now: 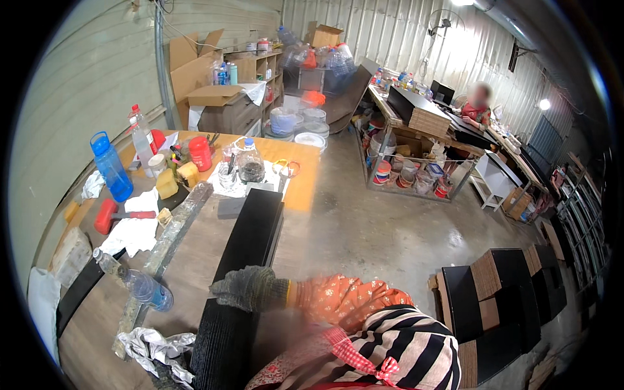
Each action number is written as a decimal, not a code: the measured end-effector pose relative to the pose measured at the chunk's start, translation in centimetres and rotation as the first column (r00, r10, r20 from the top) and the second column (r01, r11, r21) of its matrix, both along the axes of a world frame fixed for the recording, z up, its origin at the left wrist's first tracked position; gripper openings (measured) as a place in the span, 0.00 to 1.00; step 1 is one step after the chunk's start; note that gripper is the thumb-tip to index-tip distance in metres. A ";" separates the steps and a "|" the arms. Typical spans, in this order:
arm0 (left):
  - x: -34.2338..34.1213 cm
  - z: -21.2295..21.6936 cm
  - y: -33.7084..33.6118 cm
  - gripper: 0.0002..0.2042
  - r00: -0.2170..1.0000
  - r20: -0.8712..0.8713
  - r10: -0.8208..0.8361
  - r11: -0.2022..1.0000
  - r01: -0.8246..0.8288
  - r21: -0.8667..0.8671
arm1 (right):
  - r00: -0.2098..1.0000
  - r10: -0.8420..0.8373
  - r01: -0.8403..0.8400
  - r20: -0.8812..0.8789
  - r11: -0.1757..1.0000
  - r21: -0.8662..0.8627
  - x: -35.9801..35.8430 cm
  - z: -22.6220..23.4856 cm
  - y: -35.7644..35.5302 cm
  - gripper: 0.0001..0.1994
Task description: The person wipes the surface of long black wood planks with a white cloth, repeatedly flipping and repositioning each plank to clean both sides. The person handles the planks one at a time, wiping along the grain and edges, then stacking them on the workbench.
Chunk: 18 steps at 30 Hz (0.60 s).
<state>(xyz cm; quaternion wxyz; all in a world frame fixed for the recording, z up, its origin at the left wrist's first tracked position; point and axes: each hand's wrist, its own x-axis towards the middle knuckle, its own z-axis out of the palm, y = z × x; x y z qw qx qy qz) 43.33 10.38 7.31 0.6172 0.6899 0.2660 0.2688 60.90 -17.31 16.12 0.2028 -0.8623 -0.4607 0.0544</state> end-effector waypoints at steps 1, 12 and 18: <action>-0.1 0.1 0.1 0.20 1.000 0.001 0.005 1.000 -0.005 0.003 | 1.000 0.004 -0.004 0.014 1.000 -0.021 -0.4 -0.7 0.1 0.18; -8.0 -1.3 -0.9 0.20 0.987 -0.061 0.148 0.604 -0.042 0.796 | 0.985 -0.015 0.002 0.173 0.997 0.074 -0.2 -4.3 -0.4 0.13; -4.5 2.9 -4.5 0.16 0.986 0.099 0.131 0.987 -0.121 -0.108 | 0.925 -0.177 0.106 0.337 0.970 0.218 -3.2 -3.3 -2.5 0.15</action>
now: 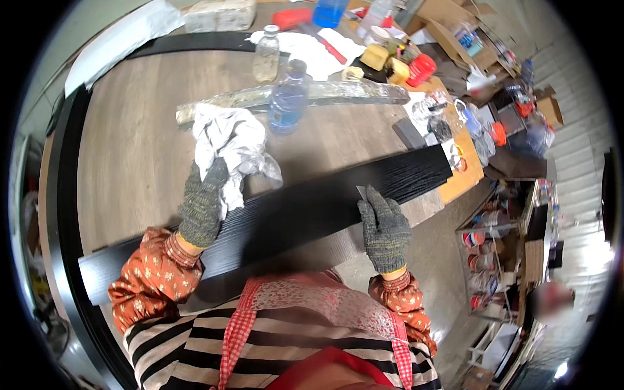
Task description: The person wipes the surface of long black wood planks with a white cloth, repeatedly flipping and repositioning each plank to clean both sides. The person handles the planks one at a time, wiping along the grain and edges, then stacking them on the workbench.
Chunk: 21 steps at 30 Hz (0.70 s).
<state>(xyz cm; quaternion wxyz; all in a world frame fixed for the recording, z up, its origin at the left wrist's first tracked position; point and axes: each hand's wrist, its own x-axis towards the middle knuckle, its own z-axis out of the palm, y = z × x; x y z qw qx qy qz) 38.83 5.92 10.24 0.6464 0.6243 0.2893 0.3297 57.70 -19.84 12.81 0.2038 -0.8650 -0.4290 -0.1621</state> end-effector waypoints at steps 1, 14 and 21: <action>0.2 0.8 -0.2 0.16 1.000 0.027 0.001 0.993 0.002 -0.117 | 1.000 0.013 -0.013 -0.017 1.000 0.013 0.2 0.1 0.1 0.16; 0.0 -0.3 -0.1 0.19 0.972 0.234 0.033 0.951 0.042 -0.306 | 0.971 0.225 -0.232 -0.075 0.967 -0.104 -0.4 0.2 3.5 0.15; 0.5 -2.2 -0.1 0.13 0.969 0.185 0.166 0.985 -0.153 -0.082 | 0.957 0.287 -0.287 -0.032 0.936 -0.204 -1.9 0.0 4.5 0.15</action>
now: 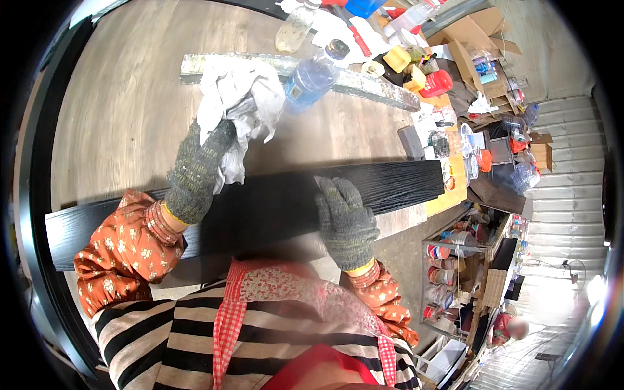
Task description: The person wipes the surface of long black wood planks with a white cloth, repeatedly flipping and repositioning each plank to clean both sides. The person handles the planks one at a time, wiping along the grain and edges, then stacking them on the workbench.
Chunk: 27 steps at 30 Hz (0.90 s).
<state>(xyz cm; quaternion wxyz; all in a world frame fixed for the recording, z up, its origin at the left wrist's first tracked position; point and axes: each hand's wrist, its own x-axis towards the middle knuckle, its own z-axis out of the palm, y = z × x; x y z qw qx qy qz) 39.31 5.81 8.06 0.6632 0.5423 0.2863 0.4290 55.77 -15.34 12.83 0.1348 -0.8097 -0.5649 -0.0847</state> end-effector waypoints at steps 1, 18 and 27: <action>-0.1 -0.3 0.1 0.13 1.000 0.009 -0.008 1.000 0.008 -0.001 | 1.000 -0.002 0.002 0.001 1.000 0.020 0.1 -0.3 0.3 0.15; -0.3 2.0 -0.4 0.16 0.984 0.148 -0.100 0.946 0.140 -0.293 | 0.994 0.020 -0.025 0.104 0.998 0.051 0.8 -0.5 0.8 0.17; -1.3 2.2 -0.5 0.19 0.988 -0.105 -0.111 0.986 0.123 0.115 | 0.986 0.107 -0.119 0.125 0.989 0.089 4.6 0.4 0.4 0.13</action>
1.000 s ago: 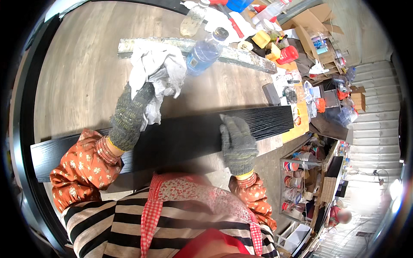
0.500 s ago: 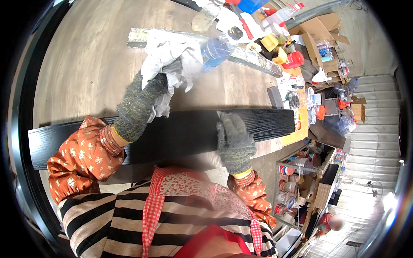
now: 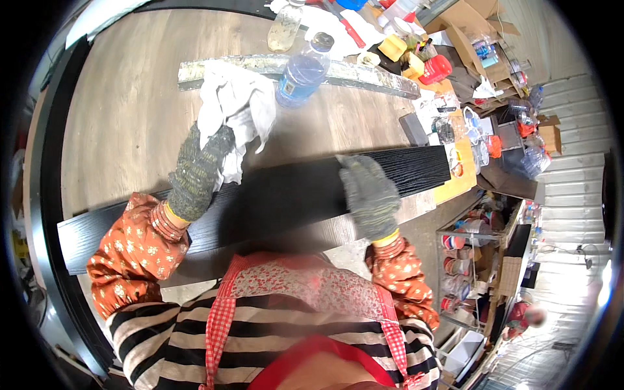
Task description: The person wipes the surface of long black wood planks with a white cloth, repeatedly flipping and repositioning each plank to clean both sides. The person handles the planks one at a time, wiping along the grain and edges, then stacking them on the workbench.
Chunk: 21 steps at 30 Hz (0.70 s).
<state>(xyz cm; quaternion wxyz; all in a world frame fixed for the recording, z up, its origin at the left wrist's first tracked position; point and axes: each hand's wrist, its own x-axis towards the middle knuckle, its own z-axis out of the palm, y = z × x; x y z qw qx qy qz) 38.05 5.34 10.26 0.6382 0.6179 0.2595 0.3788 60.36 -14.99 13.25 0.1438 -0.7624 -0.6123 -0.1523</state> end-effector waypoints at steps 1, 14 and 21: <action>-0.4 -0.4 0.3 0.21 0.998 -0.064 0.022 0.966 -0.005 0.257 | 0.997 0.065 -0.067 0.050 0.997 0.032 1.8 0.2 -0.6 0.12; 3.8 1.1 -11.2 0.30 0.695 -0.558 0.454 0.406 0.396 0.824 | 0.927 -0.171 0.215 -0.334 0.972 0.098 17.2 -2.1 -4.9 0.14; 22.5 0.6 -18.5 0.23 0.831 -0.495 0.254 0.308 0.415 0.856 | 0.725 0.055 0.098 -0.687 0.979 0.181 19.8 -4.7 -5.4 0.20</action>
